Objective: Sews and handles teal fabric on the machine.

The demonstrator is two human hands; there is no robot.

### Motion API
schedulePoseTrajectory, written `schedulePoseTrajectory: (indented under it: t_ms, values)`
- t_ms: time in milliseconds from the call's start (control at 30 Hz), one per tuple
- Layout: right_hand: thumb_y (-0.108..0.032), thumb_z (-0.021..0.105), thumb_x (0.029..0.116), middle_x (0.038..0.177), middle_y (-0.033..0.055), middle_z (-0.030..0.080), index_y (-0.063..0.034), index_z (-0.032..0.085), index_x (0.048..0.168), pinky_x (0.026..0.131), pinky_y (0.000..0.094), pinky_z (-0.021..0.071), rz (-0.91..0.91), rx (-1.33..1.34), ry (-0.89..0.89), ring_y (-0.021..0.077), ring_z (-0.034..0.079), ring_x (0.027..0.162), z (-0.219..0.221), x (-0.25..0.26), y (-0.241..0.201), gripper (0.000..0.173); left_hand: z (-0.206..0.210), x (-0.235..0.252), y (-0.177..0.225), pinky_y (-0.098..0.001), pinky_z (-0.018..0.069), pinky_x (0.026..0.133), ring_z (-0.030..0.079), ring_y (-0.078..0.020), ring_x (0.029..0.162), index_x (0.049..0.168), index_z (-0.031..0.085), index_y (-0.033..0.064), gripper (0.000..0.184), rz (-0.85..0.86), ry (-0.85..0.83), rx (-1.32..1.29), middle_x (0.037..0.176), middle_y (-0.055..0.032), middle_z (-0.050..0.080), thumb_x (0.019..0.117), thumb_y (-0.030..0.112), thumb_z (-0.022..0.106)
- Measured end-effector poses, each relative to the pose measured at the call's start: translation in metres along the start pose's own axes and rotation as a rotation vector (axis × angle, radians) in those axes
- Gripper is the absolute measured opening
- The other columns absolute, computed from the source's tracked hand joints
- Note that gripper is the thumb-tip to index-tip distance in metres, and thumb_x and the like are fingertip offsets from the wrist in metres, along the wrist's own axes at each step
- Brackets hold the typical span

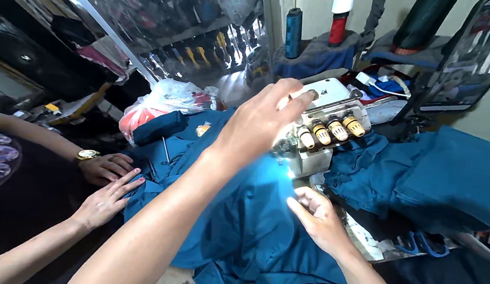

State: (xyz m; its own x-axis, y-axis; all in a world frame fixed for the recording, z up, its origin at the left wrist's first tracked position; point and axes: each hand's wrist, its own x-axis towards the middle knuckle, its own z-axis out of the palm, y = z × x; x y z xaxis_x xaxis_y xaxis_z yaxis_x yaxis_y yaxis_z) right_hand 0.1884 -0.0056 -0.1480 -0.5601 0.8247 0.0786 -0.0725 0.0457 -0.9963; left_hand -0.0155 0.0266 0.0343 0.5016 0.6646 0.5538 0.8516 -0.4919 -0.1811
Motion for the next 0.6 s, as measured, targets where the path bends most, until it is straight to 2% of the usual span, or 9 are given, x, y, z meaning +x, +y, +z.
schedulePoseTrajectory:
  t_ms: [67, 133, 267, 433, 533, 600]
  values:
    - [-0.023, 0.064, 0.0999, 0.083, 0.0041, 0.073, -0.0095, 0.070, 0.106, 0.069, 0.0290, 0.0597, -0.012, 0.000, -0.002, 0.0152, 0.070, 0.075, -0.001, 0.001, 0.001, 0.016, -0.008, -0.004, -0.002, -0.0378, 0.0543, 0.102, 0.060, -0.0310, 0.128, 0.139, 0.063, 0.0073, 0.037, 0.014, -0.012, -0.019, 0.140, -0.0210, 0.059, 0.1029, 0.004, 0.055]
    - [-0.024, 0.064, 0.1000, 0.082, 0.0036, 0.071, -0.0101, 0.070, 0.107, 0.068, 0.0285, 0.0581, -0.010, -0.006, -0.008, 0.0148, 0.068, 0.074, -0.002, 0.001, 0.001, 0.016, -0.013, -0.007, -0.005, -0.0389, 0.0534, 0.103, 0.061, -0.0318, 0.127, 0.136, 0.065, 0.0089, 0.037, 0.047, -0.001, 0.012, 0.140, -0.0209, 0.060, 0.1013, 0.002, 0.056]
    - [-0.025, 0.064, 0.0994, 0.083, 0.0032, 0.071, -0.0114, 0.070, 0.107, 0.069, 0.0286, 0.0578, -0.004, -0.017, -0.013, 0.0147, 0.068, 0.075, -0.002, 0.001, 0.001, 0.017, -0.010, -0.008, -0.009, -0.0374, 0.0563, 0.092, 0.067, -0.0308, 0.111, 0.124, 0.071, 0.0069, 0.028, 0.133, 0.067, 0.081, 0.122, -0.0176, 0.069, 0.1011, 0.000, 0.057]
    - [-0.024, 0.064, 0.0993, 0.085, 0.0030, 0.073, -0.0110, 0.071, 0.106, 0.071, 0.0284, 0.0590, -0.003, -0.014, -0.007, 0.0142, 0.070, 0.078, -0.001, 0.001, -0.002, 0.016, -0.003, -0.006, -0.011, -0.0369, 0.0570, 0.091, 0.069, -0.0301, 0.109, 0.117, 0.073, 0.0021, 0.024, 0.190, 0.102, 0.064, 0.116, -0.0167, 0.072, 0.1013, -0.001, 0.055]
    - [-0.020, 0.065, 0.0971, 0.082, -0.0003, 0.072, -0.0090, 0.071, 0.104, 0.069, 0.0236, 0.0567, 0.028, -0.037, 0.033, 0.0084, 0.068, 0.076, 0.003, 0.001, -0.015, 0.014, -0.004, -0.006, -0.013, -0.0363, 0.0573, 0.090, 0.069, -0.0296, 0.109, 0.122, 0.072, 0.0037, 0.025, 0.171, 0.122, 0.059, 0.120, -0.0175, 0.071, 0.1012, 0.000, 0.057]
    - [-0.025, 0.064, 0.0991, 0.078, 0.0004, 0.070, -0.0116, 0.071, 0.103, 0.065, 0.0253, 0.0555, 0.012, -0.058, 0.019, 0.0110, 0.067, 0.071, 0.000, 0.001, -0.007, 0.016, -0.013, -0.014, -0.005, -0.0395, 0.0561, 0.097, 0.065, -0.0306, 0.119, 0.134, 0.066, 0.0059, 0.033, 0.073, 0.104, 0.048, 0.130, -0.0202, 0.066, 0.1014, 0.007, 0.059]
